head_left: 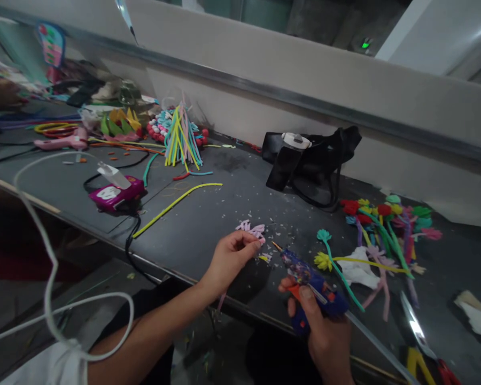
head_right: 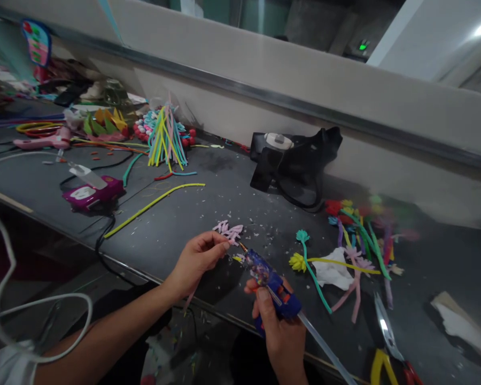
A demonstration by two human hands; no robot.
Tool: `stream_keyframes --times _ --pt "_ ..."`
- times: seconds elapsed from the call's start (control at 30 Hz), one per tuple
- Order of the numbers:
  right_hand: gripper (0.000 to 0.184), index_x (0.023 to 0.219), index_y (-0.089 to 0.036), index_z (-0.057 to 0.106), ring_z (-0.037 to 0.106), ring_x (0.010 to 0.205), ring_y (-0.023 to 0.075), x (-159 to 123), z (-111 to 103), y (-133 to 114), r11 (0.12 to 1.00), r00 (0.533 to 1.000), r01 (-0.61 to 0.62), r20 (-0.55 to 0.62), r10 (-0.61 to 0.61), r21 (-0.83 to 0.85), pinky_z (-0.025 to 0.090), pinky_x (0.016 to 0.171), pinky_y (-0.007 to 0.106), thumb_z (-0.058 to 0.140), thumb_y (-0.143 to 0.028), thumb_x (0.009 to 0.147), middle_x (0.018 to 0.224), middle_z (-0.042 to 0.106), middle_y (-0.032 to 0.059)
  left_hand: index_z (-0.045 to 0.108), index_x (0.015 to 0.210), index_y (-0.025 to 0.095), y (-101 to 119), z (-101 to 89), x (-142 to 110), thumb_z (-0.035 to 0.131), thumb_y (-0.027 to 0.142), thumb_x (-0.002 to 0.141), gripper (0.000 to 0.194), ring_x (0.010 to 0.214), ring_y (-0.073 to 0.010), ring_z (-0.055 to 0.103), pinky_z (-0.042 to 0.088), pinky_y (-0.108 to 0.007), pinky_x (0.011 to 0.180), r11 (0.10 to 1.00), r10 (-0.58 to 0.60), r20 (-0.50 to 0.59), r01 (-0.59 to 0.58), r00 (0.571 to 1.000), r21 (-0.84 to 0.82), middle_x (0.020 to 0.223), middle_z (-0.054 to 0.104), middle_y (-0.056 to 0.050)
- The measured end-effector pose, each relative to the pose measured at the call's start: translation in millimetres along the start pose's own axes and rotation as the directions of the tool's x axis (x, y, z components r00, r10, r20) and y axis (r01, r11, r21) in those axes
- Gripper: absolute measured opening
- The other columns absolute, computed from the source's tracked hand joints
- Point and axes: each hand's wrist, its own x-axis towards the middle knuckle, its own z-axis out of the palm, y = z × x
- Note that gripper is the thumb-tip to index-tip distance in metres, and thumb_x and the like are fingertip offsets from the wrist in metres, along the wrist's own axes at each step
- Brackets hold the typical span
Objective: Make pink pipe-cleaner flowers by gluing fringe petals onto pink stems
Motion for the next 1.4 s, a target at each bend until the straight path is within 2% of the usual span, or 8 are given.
stream_keyframes --times 0.1,0.23,0.3,0.4,0.6,0.87,1.27,1.4 --pt "0.037 0.086 -0.017 0.069 0.057 0.057 0.0146 -0.9 2.5 -0.1 0.996 0.999 0.031 -0.011 -0.032 -0.082 0.046 0.053 0.026 0.056 -0.052 0.087 0.064 0.062 0.0024 0.065 0.075 0.015 -1.7 0.8 -1.0 0.074 0.040 0.072 0.027 0.050 -0.0046 0.033 0.024 -0.019 0.047 1.000 0.016 -0.009 -0.016 1.000 0.021 0.060 0.048 0.005" --pt "0.034 0.086 -0.019 0.067 0.061 0.066 0.0168 -1.4 3.9 7.0 0.991 0.996 0.067 -0.042 -0.072 -0.119 0.050 0.061 0.026 0.058 -0.051 0.086 0.069 0.064 0.0022 0.066 0.078 0.015 -3.2 0.9 -1.7 0.073 0.039 0.073 0.026 0.051 -0.0048 0.032 0.025 -0.019 0.047 0.999 0.033 -0.028 -0.032 0.999 0.039 0.061 0.048 0.005" --pt "0.028 0.086 -0.020 0.065 0.062 0.069 0.0166 -0.5 2.8 11.7 0.983 0.992 0.119 -0.014 -0.122 -0.142 0.051 0.065 0.025 0.057 -0.047 0.088 0.071 0.064 0.0009 0.066 0.077 0.014 -3.9 1.0 -1.7 0.072 0.038 0.074 0.025 0.052 -0.0051 0.033 0.025 -0.019 0.048 0.997 0.043 -0.036 -0.040 0.998 0.061 0.062 0.049 0.004" --pt "0.021 0.087 -0.021 0.062 0.061 0.068 0.0150 1.8 0.3 19.4 0.957 0.975 0.220 0.067 -0.211 -0.188 0.049 0.064 0.023 0.057 -0.041 0.090 0.072 0.064 -0.0006 0.066 0.076 0.014 -6.0 0.8 -1.0 0.072 0.038 0.075 0.024 0.053 -0.0057 0.035 0.027 -0.018 0.048 0.993 0.061 -0.038 -0.057 0.997 0.099 0.063 0.049 0.004" --pt "0.017 0.092 -0.021 0.060 0.059 0.065 0.0138 1.4 -1.4 29.0 0.901 0.947 0.321 0.088 -0.309 -0.292 0.047 0.062 0.023 0.054 -0.037 0.092 0.075 0.064 -0.0011 0.067 0.078 0.014 -10.6 -0.9 0.3 0.071 0.038 0.075 0.024 0.057 -0.0074 0.040 0.031 -0.019 0.051 0.986 0.095 -0.039 -0.088 0.995 0.139 0.065 0.053 0.002" --pt "0.016 0.095 -0.021 0.059 0.061 0.071 0.0147 -0.3 -1.6 34.7 0.905 0.947 0.321 0.097 -0.306 -0.279 0.046 0.062 0.023 0.055 -0.036 0.091 0.083 0.067 0.0008 0.066 0.077 0.014 -13.8 -1.0 0.1 0.070 0.040 0.076 0.026 0.059 -0.0079 0.043 0.033 -0.020 0.054 0.982 0.104 -0.034 -0.097 0.994 0.165 0.066 0.054 0.002" --pt "0.027 0.086 -0.020 0.063 0.060 0.063 0.0171 -1.9 -0.6 37.8 0.927 0.972 0.230 0.023 -0.234 -0.296 0.049 0.058 0.027 0.055 -0.046 0.089 0.070 0.066 0.0019 0.066 0.077 0.015 -14.1 -1.2 -0.4 0.072 0.038 0.075 0.024 0.059 -0.0083 0.046 0.036 -0.020 0.055 0.984 0.100 -0.024 -0.096 0.995 0.151 0.067 0.056 0.001" --pt "0.026 0.088 -0.020 0.064 0.061 0.066 0.0175 -1.5 -0.1 38.3 0.921 0.970 0.233 0.005 -0.243 -0.312 0.050 0.060 0.027 0.057 -0.045 0.088 0.074 0.067 0.0026 0.066 0.076 0.015 -13.6 -0.6 -1.0 0.071 0.037 0.076 0.023 0.060 -0.0085 0.047 0.036 -0.020 0.056 0.984 0.106 -0.024 -0.101 0.994 0.150 0.067 0.057 0.001"
